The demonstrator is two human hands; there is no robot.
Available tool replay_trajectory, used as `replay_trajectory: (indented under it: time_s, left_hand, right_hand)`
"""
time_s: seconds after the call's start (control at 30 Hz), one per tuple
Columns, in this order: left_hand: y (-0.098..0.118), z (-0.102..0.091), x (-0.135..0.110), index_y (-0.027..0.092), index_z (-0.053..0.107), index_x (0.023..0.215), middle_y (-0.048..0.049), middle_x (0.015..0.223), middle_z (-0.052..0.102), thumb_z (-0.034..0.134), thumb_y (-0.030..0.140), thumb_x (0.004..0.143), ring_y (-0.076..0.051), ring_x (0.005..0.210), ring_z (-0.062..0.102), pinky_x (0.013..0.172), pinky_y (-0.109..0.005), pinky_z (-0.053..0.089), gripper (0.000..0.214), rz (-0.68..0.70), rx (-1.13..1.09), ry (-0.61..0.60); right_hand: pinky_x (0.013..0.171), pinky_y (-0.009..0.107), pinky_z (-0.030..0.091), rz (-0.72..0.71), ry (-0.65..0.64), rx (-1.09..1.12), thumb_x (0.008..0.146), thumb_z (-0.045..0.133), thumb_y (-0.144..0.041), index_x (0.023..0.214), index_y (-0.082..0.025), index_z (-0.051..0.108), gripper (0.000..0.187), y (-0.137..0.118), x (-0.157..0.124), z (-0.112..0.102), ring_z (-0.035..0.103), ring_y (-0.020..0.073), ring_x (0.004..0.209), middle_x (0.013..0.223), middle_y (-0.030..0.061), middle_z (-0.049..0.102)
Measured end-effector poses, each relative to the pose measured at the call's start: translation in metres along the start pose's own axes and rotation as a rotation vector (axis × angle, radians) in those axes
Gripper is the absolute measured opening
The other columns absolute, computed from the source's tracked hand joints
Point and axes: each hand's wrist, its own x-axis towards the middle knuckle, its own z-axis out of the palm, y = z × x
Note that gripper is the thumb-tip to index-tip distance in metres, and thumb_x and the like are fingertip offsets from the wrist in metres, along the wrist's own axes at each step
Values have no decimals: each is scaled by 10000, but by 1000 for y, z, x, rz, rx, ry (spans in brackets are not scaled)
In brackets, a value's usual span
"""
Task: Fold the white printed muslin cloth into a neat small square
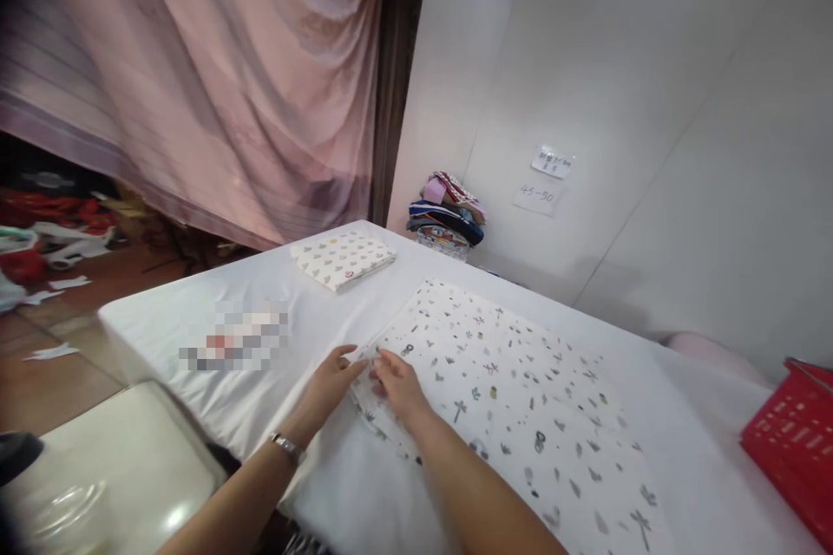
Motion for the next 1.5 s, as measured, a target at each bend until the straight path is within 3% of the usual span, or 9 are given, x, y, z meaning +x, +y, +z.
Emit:
replay_trajectory:
  time_s: [0.27, 0.43, 0.57, 0.73, 0.83, 0.93, 1.07, 1.27, 1.5]
  left_hand:
    - [21, 15, -1, 141, 426, 1229, -36, 798, 612, 636, 403, 667, -148, 664, 604, 605, -257, 486, 655, -112, -427, -167]
    - [17, 19, 8, 146, 446, 1225, -45, 757, 630, 586, 495, 705, -164, 635, 615, 616, -302, 518, 642, -105, -315, -162]
    - [5, 17, 15, 203, 477, 1196, -44, 903, 632, 535, 531, 703, -181, 728, 619, 644, -301, 517, 595, 133, -66, 62]
    - [-10, 18, 14, 200, 571, 1052, -46, 913, 638, 461, 533, 728, -190, 743, 611, 660, -297, 498, 478, 246, 218, 29]
    - [-18, 26, 9, 201, 602, 970, -42, 831, 651, 459, 533, 721, -204, 742, 622, 689, -313, 496, 439, 254, 264, -79]
    - [-23, 31, 6, 225, 607, 958, -27, 807, 660, 443, 513, 748, -203, 752, 630, 685, -303, 484, 393, 236, 343, -153]
    - [-21, 37, 9, 257, 615, 939, -6, 844, 673, 446, 479, 768, -190, 774, 632, 674, -278, 468, 327, 236, 423, -198]
    - [2, 75, 1, 237, 621, 889, -5, 847, 668, 443, 411, 776, -163, 760, 621, 726, -270, 480, 273, 420, 332, -405]
    - [38, 139, -82, 239, 575, 1087, -46, 1087, 600, 477, 321, 811, -179, 925, 579, 829, -325, 479, 305, 814, 290, -703]
  right_hand:
    - [867, 339, 455, -80, -34, -58, 569, 788, -389, 1329, -216, 447, 851, -3, 1, -3, 557, 215, 1031, 1159, 62, 597]
    - [760, 316, 473, -80, 13, -132, 512, 791, -280, 1188, -215, 591, 708, 1, 16, -14, 596, 179, 810, 870, -6, 646]
    - [603, 282, 450, 75, 109, -42, 533, 692, -140, 1020, -189, 678, 489, 5, 29, -16, 533, 126, 560, 584, -51, 566]
    - [596, 278, 458, 127, 199, 250, 522, 663, -123, 1063, -172, 646, 544, -21, 26, -59, 580, 142, 599, 652, -17, 626]
    - [624, 281, 472, -16, 347, 361, 511, 679, -140, 1117, -157, 611, 610, -52, -3, -128, 606, 157, 666, 734, 11, 661]
    - [653, 294, 491, -201, 638, 377, 537, 685, -168, 1188, -168, 559, 663, -69, -65, -210, 621, 178, 717, 824, 32, 690]
    - [648, 248, 504, -276, 973, 411, 566, 694, -171, 1259, -201, 473, 728, -41, -173, -281, 633, 157, 740, 837, 11, 697]
    - [609, 259, 536, 19, 1096, 435, 593, 682, -131, 1171, -204, 483, 617, 30, -258, -292, 633, 147, 649, 805, 11, 685]
    - [522, 271, 512, 197, 1054, 257, 665, 701, -347, 1181, -216, 488, 573, 15, -264, -297, 593, 137, 553, 705, -1, 638]
